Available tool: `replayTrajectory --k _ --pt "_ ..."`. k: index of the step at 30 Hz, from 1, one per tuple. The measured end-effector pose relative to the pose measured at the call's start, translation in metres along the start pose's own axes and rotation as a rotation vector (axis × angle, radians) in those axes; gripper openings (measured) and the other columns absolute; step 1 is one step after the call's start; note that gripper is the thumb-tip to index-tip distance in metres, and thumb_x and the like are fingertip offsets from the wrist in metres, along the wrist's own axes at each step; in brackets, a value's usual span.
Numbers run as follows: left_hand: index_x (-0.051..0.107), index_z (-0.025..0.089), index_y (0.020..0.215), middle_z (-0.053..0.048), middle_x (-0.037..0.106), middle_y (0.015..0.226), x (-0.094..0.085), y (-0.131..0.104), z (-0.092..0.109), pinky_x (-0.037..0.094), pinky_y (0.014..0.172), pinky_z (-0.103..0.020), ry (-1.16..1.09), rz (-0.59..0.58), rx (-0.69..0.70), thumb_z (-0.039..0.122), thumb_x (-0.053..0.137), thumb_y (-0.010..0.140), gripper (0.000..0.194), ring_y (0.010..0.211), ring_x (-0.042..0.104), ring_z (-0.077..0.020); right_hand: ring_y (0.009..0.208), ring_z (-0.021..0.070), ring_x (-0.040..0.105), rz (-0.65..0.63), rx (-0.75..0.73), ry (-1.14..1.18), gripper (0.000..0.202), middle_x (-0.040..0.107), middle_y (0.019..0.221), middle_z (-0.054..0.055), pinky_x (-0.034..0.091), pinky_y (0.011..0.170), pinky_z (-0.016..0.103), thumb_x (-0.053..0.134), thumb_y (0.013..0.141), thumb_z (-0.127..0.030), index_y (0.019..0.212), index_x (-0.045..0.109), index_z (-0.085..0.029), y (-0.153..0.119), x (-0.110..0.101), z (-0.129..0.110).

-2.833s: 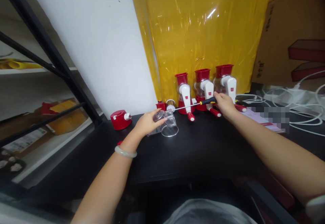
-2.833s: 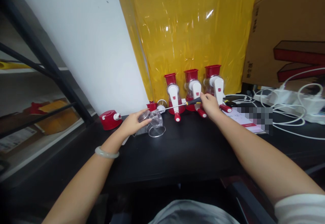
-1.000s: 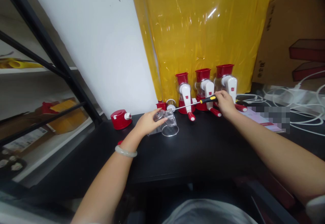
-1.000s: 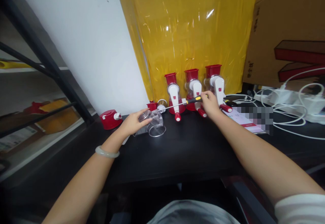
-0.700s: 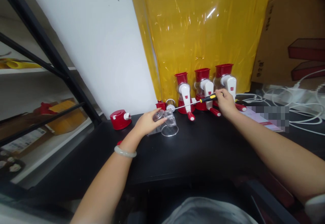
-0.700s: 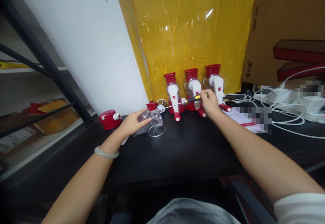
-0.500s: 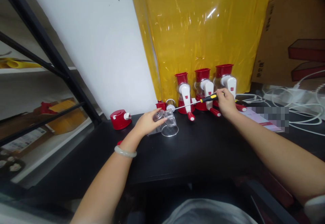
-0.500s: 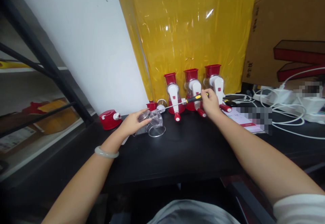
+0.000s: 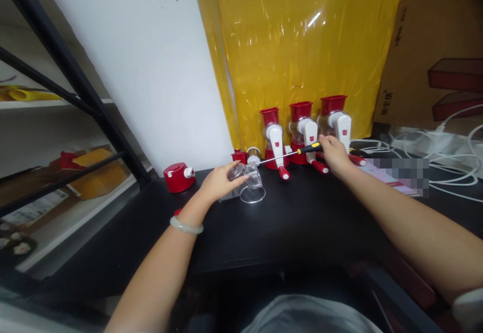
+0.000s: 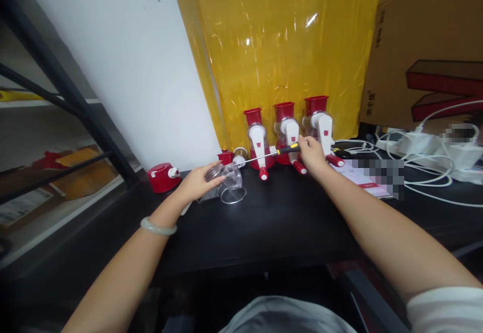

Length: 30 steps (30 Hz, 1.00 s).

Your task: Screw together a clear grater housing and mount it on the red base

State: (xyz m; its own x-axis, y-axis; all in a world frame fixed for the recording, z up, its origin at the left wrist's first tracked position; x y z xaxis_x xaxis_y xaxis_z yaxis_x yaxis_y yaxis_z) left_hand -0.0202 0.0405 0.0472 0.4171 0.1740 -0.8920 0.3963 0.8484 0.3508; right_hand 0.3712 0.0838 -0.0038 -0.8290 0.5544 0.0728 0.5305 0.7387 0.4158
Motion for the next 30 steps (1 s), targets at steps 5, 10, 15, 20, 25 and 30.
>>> replayTrajectory --k 5,10,15,20,25,30 --pt "0.056 0.023 0.15 -0.015 0.071 0.133 0.001 0.001 -0.001 0.054 0.096 -0.049 0.001 0.006 0.002 0.065 0.062 0.089 0.074 0.111 0.071 -0.0357 0.054 0.0148 0.052 -0.037 -0.008 0.021 0.043 0.052 0.06 -0.002 0.049 0.049 0.027 0.067 0.086 -0.063 0.075 0.056 -0.024 0.0 -0.001 -0.005" --pt "0.057 0.024 0.149 -0.014 0.073 0.13 0.001 0.001 -0.001 0.054 0.094 -0.049 0.002 0.007 -0.008 0.064 0.062 0.089 0.073 0.108 0.071 -0.0356 0.05 0.014 0.053 -0.065 0.076 0.106 0.02 0.056 0.061 -0.001 0.046 0.043 0.025 0.06 0.09 -0.039 0.079 0.059 -0.023 -0.004 0.004 -0.011" --pt "0.057 0.023 0.149 -0.015 0.073 0.131 0.0 0.001 -0.001 0.054 0.095 -0.049 0.003 0.005 -0.006 0.064 0.062 0.089 0.072 0.109 0.071 -0.0354 0.05 0.0124 0.055 -0.058 0.096 0.2 0.002 0.06 0.066 -0.001 0.045 0.042 0.023 0.061 0.081 -0.024 0.081 0.06 -0.022 -0.008 0.007 -0.013" --pt "0.057 0.022 0.149 -0.015 0.073 0.13 0.001 0.001 -0.002 0.053 0.096 -0.048 0.001 0.007 -0.003 0.064 0.061 0.089 0.074 0.11 0.071 -0.0352 0.042 0.01 0.047 -0.051 0.064 0.17 0.016 0.056 0.058 -0.004 0.038 0.038 0.02 0.068 0.084 -0.032 0.08 0.056 -0.022 -0.01 0.006 -0.02" --pt "0.057 0.024 0.149 -0.014 0.073 0.13 0.001 0.0 -0.002 0.055 0.094 -0.048 0.008 0.01 0.002 0.063 0.062 0.09 0.071 0.107 0.072 -0.0346 0.035 0.0092 0.037 -0.07 0.037 0.06 0.028 0.045 0.044 -0.006 0.028 0.034 0.02 0.065 0.09 -0.045 0.076 0.054 -0.023 -0.017 0.004 -0.027" --pt "0.057 0.023 0.148 -0.015 0.072 0.131 0.001 0.001 -0.002 0.054 0.095 -0.048 0.007 0.004 -0.001 0.064 0.062 0.089 0.072 0.108 0.071 -0.035 0.046 0.0142 0.053 -0.076 0.035 0.127 0.025 0.056 0.055 -0.001 0.045 0.042 0.024 0.055 0.092 -0.044 0.079 0.058 -0.023 -0.012 0.004 -0.016"
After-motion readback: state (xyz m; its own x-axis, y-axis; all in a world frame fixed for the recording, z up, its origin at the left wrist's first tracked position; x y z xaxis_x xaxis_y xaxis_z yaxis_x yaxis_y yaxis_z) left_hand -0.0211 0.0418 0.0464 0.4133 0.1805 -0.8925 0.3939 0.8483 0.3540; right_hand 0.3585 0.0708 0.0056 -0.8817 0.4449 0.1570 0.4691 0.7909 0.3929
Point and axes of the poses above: each hand's wrist, its own y-axis towards the middle knuckle, its own x-axis out of the palm, z = x × y, the point moved 5 cm from there along y, towards the middle knuckle
